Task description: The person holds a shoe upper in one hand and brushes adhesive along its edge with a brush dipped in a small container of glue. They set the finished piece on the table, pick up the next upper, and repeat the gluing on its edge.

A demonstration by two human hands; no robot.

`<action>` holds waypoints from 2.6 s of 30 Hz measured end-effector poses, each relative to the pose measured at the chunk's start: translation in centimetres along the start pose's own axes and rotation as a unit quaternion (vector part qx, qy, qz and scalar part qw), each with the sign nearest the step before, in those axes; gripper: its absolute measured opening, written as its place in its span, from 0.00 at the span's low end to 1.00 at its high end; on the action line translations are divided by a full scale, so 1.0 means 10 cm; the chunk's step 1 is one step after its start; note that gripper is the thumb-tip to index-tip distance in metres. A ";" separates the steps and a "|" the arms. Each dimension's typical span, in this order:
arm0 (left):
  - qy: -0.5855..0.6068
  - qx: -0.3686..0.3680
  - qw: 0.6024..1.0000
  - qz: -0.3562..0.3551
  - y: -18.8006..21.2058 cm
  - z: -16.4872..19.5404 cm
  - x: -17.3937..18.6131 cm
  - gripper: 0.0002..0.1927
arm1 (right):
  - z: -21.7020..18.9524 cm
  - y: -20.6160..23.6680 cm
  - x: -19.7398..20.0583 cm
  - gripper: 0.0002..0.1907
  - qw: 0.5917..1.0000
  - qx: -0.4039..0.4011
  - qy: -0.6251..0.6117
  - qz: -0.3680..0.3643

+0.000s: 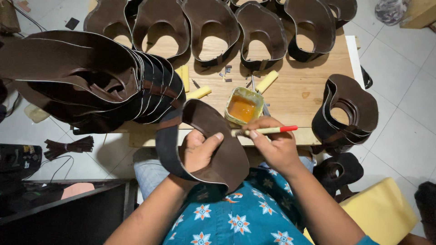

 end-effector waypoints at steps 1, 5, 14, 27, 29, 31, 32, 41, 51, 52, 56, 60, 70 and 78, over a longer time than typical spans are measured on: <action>0.002 -0.020 1.000 0.010 0.01 0.05 0.01 0.11 | 0.00 0.01 0.01 0.04 1.000 -0.002 -0.014 -0.010; -0.016 0.017 1.000 -0.014 0.10 0.20 0.02 0.10 | 0.05 0.06 0.06 0.04 0.999 -0.024 -0.033 -0.004; -0.061 0.070 0.994 -0.053 0.14 0.25 -0.05 0.09 | 0.15 0.08 0.09 0.08 0.985 -0.116 -0.114 0.065; -0.056 0.028 0.998 -0.009 0.18 0.39 -0.07 0.10 | 0.14 0.03 0.10 0.05 0.990 -0.062 -0.126 0.032; -0.068 -0.020 0.997 0.001 0.23 0.49 -0.10 0.10 | 0.19 0.03 0.14 0.06 0.987 -0.105 -0.108 0.051; -0.082 -0.099 0.992 -0.006 0.33 0.59 -0.16 0.11 | 0.25 0.01 0.19 0.09 0.987 -0.124 -0.058 0.089; -0.142 -0.102 0.985 0.010 0.36 0.62 -0.15 0.13 | 0.28 -0.03 0.23 0.10 0.986 -0.121 -0.017 0.116; -0.236 0.025 0.969 0.069 0.21 0.38 0.13 0.15 | 0.51 -0.66 0.10 0.22 0.913 0.092 0.392 0.067; 0.047 0.183 0.974 0.121 -0.02 -0.34 0.54 0.07 | 0.25 -0.47 0.26 0.12 0.925 0.039 0.368 0.085; 0.035 0.185 0.975 0.121 -0.02 -0.35 0.55 0.07 | 0.28 -0.43 0.29 0.12 0.951 -0.032 0.295 0.087; 0.113 0.231 0.963 0.083 0.02 -0.35 0.38 0.09 | 0.29 -0.24 0.28 0.10 0.983 -0.168 -0.004 0.073; 0.124 0.230 0.964 0.055 0.07 -0.24 0.23 0.11 | 0.16 -0.15 0.18 0.09 0.993 -0.086 -0.082 0.026; -0.071 0.224 0.969 0.075 0.18 -0.10 0.17 0.16 | -0.01 -0.16 0.12 0.08 0.999 -0.022 -0.021 -0.009; -0.166 0.086 0.982 0.038 0.34 0.29 0.03 0.19 | 0.13 -0.12 0.17 0.05 0.994 -0.089 -0.060 -0.005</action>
Point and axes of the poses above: each hand's wrist, its own y-axis away from the middle knuckle, its own x-axis out of the back of the hand, z = x × y, the point moved 4 cm from there along -y, towards the middle knuckle, and after that the axes turned 10 degrees about z, right-handed, at the moved point
